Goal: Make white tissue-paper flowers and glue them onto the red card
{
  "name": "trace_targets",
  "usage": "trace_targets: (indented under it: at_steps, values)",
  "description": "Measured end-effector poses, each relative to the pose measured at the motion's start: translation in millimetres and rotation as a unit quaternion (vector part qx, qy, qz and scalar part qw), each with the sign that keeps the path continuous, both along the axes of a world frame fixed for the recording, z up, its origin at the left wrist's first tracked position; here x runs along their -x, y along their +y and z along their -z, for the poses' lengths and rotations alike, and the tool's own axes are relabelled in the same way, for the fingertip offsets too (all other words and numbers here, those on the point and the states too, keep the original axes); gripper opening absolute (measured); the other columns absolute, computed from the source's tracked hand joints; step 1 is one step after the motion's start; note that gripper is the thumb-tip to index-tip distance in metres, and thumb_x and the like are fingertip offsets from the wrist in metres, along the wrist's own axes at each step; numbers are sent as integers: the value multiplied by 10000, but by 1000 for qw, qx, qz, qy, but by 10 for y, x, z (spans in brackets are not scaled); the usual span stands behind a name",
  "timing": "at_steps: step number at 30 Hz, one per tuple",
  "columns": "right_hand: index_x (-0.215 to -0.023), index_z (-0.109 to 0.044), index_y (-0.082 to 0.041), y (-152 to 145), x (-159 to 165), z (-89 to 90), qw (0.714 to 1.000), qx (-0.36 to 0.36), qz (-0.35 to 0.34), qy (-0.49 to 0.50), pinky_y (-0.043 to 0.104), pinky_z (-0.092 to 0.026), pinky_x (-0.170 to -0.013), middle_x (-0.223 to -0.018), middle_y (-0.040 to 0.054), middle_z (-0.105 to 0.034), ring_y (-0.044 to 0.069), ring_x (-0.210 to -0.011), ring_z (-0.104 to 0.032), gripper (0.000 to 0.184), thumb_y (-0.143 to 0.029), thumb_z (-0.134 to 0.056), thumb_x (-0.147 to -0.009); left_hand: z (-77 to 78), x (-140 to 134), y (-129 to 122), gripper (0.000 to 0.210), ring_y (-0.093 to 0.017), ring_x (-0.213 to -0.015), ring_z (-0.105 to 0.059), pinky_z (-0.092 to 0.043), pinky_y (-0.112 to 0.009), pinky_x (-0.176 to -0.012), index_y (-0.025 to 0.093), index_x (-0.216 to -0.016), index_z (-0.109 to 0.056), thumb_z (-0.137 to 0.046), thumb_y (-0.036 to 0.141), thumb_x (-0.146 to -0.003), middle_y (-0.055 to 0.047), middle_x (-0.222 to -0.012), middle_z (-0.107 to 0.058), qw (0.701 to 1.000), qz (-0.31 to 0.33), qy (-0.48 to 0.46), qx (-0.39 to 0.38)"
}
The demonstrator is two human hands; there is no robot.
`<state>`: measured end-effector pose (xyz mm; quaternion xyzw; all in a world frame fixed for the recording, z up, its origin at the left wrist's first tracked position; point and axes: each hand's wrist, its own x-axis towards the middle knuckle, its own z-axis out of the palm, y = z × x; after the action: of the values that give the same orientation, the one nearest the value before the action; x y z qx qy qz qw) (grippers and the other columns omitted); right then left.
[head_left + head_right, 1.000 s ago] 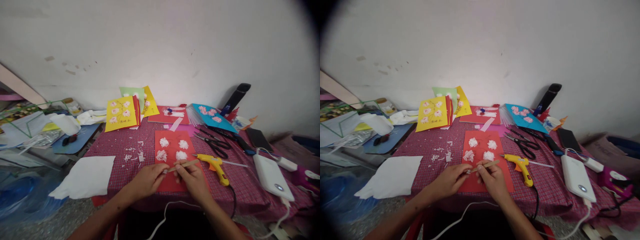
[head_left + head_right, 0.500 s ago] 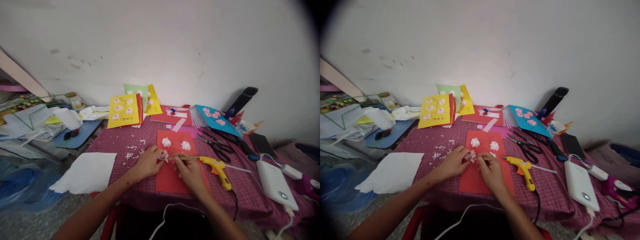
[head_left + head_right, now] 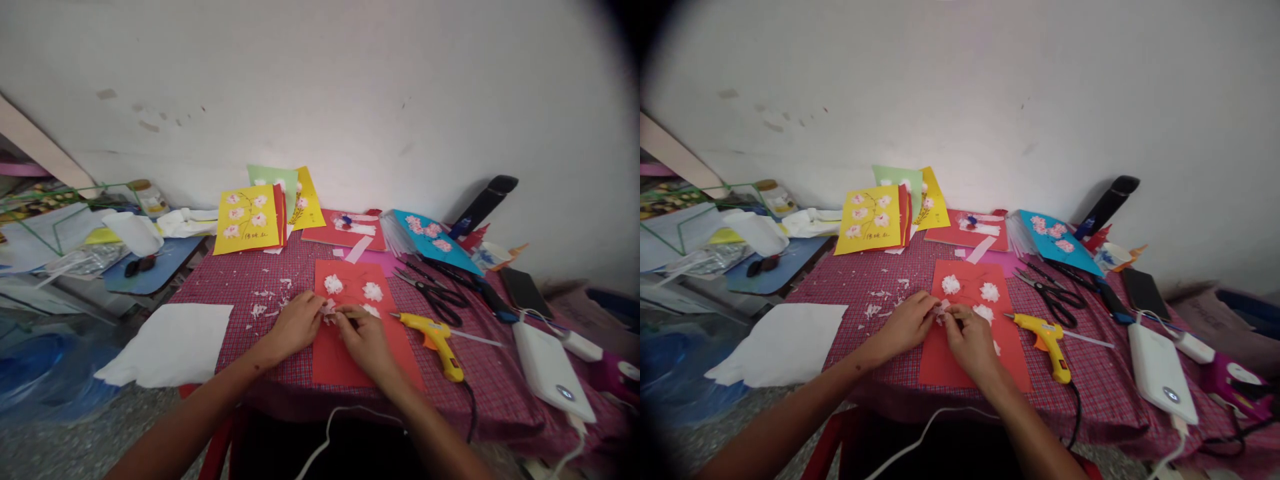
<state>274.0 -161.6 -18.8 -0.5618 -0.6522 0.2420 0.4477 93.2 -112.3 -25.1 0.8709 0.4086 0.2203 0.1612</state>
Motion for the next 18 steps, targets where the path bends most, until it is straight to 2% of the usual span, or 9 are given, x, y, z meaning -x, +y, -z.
trace_targets:
  at_steps: [5, 11, 15, 18]
  values:
    - [-947, -748, -211, 35, -7, 54, 999, 8, 8, -32, 335, -567, -751, -937, 70, -792, 236, -847, -741, 215, -310, -557, -947, -11, 2, -4, 187, -227, -963, -566, -450, -348, -844, 188, -1007, -602, -416, 171, -998, -77, -1015, -608, 1000, -1, 17, 0]
    - [-954, -754, -224, 19, -4, 39, 999, 11, 11, -42, 335, -568, -785, -953, 55, -795, 234, -873, -749, 219, -303, -550, -951, -14, 5, -11, 183, -219, -990, -569, -462, -349, -879, 195, -1028, -593, -412, 175, -1007, -71, -1036, -609, 1000, -3, 29, -1]
    - [-955, -751, -214, 22, 5, 21, 996, -6, 13, -88, 345, -559, -810, -973, 68, -795, 242, -895, -748, 226, -274, -532, -953, -2, 8, -10, 179, -220, -991, -571, -466, -352, -874, 195, -1023, -593, -417, 169, -1000, -72, -1038, -607, 1000, -5, 29, 1]
    - [-976, -736, -212, 20, 27, -8, 990, -29, -15, -136, 321, -545, -795, -961, 70, -788, 228, -878, -739, 238, -224, -499, -964, 3, 13, -6, 177, -217, -968, -572, -466, -349, -860, 189, -1004, -598, -423, 162, -992, -70, -1018, -607, 1000, -3, 19, 1]
